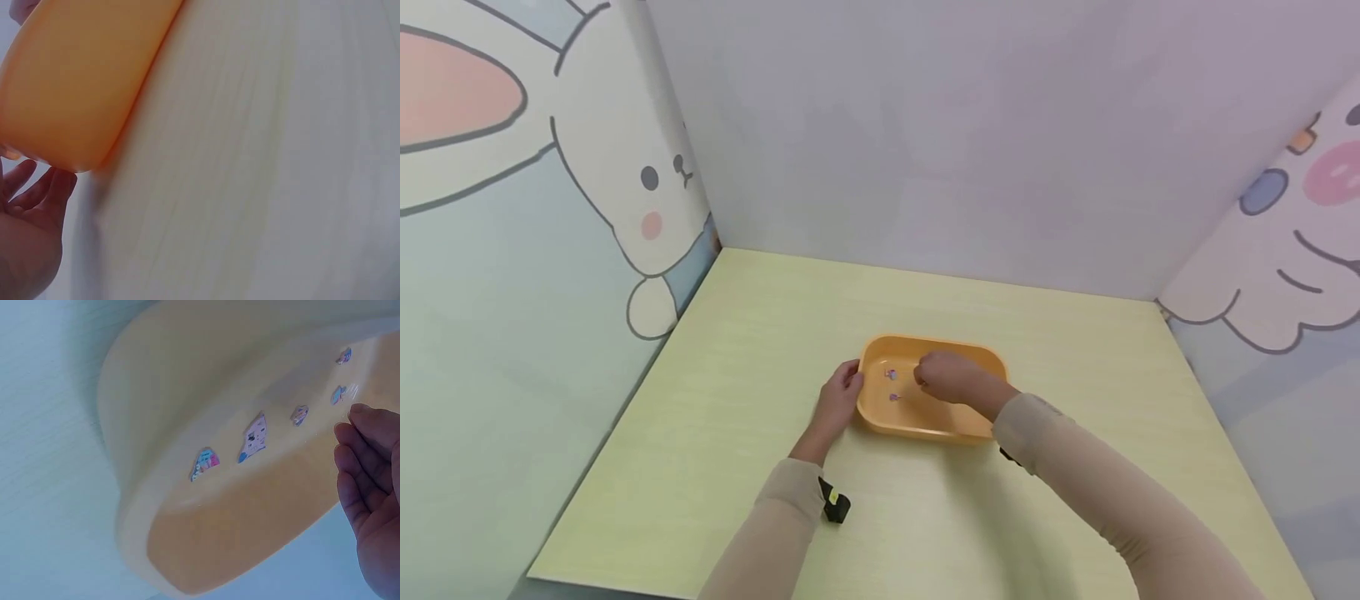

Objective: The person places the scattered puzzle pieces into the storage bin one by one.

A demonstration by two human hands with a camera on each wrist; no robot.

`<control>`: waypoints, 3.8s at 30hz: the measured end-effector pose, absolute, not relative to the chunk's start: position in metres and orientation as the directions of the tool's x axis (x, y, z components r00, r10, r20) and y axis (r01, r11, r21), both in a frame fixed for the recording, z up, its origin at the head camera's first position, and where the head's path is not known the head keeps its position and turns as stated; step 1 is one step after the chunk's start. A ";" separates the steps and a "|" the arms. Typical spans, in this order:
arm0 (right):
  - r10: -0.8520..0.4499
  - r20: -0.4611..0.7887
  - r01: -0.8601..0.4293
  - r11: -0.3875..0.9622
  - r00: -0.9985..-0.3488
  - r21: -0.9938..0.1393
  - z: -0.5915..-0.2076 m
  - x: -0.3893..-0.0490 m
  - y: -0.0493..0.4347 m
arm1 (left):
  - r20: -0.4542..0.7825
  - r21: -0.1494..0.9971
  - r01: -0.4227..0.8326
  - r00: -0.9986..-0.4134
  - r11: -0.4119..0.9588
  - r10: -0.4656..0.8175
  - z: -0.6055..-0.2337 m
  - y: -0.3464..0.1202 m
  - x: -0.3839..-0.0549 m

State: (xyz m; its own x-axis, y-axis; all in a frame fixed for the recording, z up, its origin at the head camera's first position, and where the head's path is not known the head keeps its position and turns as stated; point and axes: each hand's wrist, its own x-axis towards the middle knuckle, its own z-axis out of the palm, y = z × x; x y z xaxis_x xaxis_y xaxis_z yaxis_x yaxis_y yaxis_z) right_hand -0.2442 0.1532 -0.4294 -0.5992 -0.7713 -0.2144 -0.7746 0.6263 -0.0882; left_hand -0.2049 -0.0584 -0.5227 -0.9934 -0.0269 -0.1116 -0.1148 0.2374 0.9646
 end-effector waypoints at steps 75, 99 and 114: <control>-0.644 -0.204 -0.625 0.765 -0.738 -0.155 -0.420 -0.240 0.229 | -0.130 0.963 -0.130 -0.991 0.238 -0.016 -0.523 -0.057 -0.205; -0.554 -0.208 -0.515 0.830 -0.806 -0.214 -0.417 -0.223 0.282 | -0.138 0.961 -0.139 -0.990 0.240 -0.019 -0.519 -0.060 -0.207; -0.547 -0.199 -0.490 0.828 -0.813 -0.272 -0.431 -0.207 0.313 | -0.156 0.959 -0.153 -0.988 0.239 -0.008 -0.520 -0.059 -0.206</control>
